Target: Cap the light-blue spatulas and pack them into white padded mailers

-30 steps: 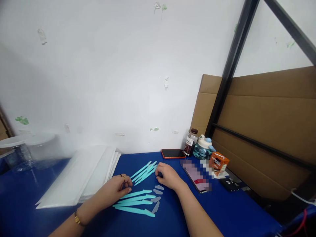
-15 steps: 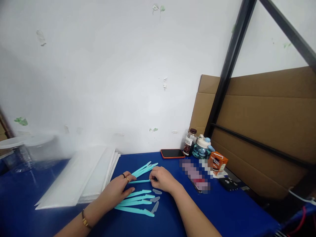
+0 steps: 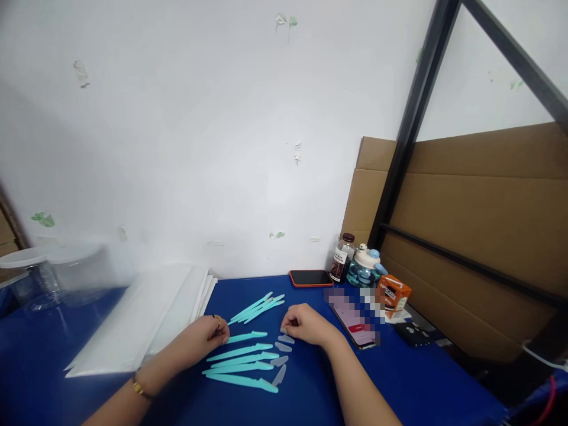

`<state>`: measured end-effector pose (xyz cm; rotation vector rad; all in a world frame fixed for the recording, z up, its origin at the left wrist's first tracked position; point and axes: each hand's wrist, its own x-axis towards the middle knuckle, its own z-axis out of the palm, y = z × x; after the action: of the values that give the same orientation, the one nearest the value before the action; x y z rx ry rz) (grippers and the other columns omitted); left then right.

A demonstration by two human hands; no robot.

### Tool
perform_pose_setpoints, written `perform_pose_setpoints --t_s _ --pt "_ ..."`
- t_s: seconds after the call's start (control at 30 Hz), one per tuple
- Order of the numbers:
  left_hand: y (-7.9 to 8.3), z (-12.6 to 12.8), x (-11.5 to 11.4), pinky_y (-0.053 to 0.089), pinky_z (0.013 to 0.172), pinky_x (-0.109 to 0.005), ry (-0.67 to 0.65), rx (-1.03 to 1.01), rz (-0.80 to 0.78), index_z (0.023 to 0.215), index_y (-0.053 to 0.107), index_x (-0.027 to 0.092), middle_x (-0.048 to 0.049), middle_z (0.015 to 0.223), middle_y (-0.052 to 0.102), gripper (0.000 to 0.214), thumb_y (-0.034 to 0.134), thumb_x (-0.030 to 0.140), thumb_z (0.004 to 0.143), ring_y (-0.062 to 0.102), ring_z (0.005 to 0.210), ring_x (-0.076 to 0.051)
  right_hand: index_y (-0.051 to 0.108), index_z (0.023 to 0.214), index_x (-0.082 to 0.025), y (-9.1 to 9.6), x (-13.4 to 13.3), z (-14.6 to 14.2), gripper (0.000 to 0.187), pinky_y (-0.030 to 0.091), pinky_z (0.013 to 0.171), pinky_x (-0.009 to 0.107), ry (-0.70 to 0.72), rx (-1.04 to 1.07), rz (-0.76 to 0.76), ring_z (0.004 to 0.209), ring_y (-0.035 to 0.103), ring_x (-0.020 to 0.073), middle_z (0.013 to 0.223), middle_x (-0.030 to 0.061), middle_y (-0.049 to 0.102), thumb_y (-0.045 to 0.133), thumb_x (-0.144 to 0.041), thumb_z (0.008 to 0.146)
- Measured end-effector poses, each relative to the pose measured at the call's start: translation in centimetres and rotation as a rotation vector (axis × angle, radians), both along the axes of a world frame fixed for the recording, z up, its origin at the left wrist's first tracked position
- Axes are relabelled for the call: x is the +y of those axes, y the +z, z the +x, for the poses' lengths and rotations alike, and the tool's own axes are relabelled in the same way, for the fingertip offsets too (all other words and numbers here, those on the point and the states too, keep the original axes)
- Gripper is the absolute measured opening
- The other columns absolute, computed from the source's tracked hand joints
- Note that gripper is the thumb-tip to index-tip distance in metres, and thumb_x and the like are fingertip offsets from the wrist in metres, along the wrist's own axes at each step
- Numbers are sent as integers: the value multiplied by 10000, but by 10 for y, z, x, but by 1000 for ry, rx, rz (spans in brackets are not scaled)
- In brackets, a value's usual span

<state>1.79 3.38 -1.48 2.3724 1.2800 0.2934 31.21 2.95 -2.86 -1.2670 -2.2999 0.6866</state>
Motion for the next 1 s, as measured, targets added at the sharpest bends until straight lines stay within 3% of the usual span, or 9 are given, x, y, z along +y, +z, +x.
perform_pose_setpoints --t_s 0.07,0.2,0.3,0.43,0.53,0.77,0.83,0.9,1.0 --pt "-3 -4 1 364 600 -207 -20 -24 -64 799 621 191 11 748 607 193 438 246 768 524 671 -120 695 826 -172 -1 3 6 179 430 639 223 -26 4 3 698 574 130 812 33 620 520 -198 807" --pt "-5 0 0 382 643 -204 -3 -58 -37 833 636 205 3 830 607 187 494 241 716 543 744 -124 642 1023 -197 -6 18 0 259 427 813 295 -158 -27 219 906 552 178 1000 66 609 477 -159 827" --pt "-3 3 -2 383 640 -205 -28 -48 -32 800 636 206 1 811 604 184 468 253 738 545 739 -123 568 1157 -232 -11 31 -10 408 368 918 342 -155 -147 311 1064 475 204 1156 71 560 461 -71 797" --pt "0 3 -3 388 642 -215 -32 -32 -27 777 621 197 -2 791 597 184 462 287 761 544 744 -132 612 1025 -207 -15 38 -17 307 380 841 311 -143 -280 338 943 501 189 977 59 600 461 -61 802" --pt "-2 4 -1 412 703 -242 18 -82 51 884 609 208 -10 868 594 199 490 321 772 552 804 -152 619 931 -187 -13 37 -16 192 374 805 304 -154 -307 376 886 498 185 899 54 585 500 -96 811" --pt "-2 14 -2 359 937 -344 59 -111 382 1259 450 283 -47 1254 477 407 438 355 858 462 1085 -217 655 911 -188 0 17 -22 124 396 746 259 -68 -35 307 823 521 154 828 33 595 563 -177 829" --pt "1 17 -3 353 907 -359 35 -32 400 1195 523 283 -49 1139 564 347 378 373 892 476 1018 -221 671 881 -193 3 9 -29 105 399 720 240 -15 30 254 800 531 143 790 19 598 592 -202 814" --pt "4 19 -2 361 829 -345 -3 40 358 997 633 257 -51 942 633 341 329 383 912 492 900 -209 685 851 -196 4 4 -33 93 401 699 228 26 60 198 793 538 139 766 11 603 610 -215 798" --pt "7 17 -1 352 744 -319 -15 80 297 796 660 215 -59 817 648 386 327 372 912 489 825 -196 700 810 -185 6 2 -27 87 407 638 214 15 75 101 723 550 129 753 11 608 628 -208 768"
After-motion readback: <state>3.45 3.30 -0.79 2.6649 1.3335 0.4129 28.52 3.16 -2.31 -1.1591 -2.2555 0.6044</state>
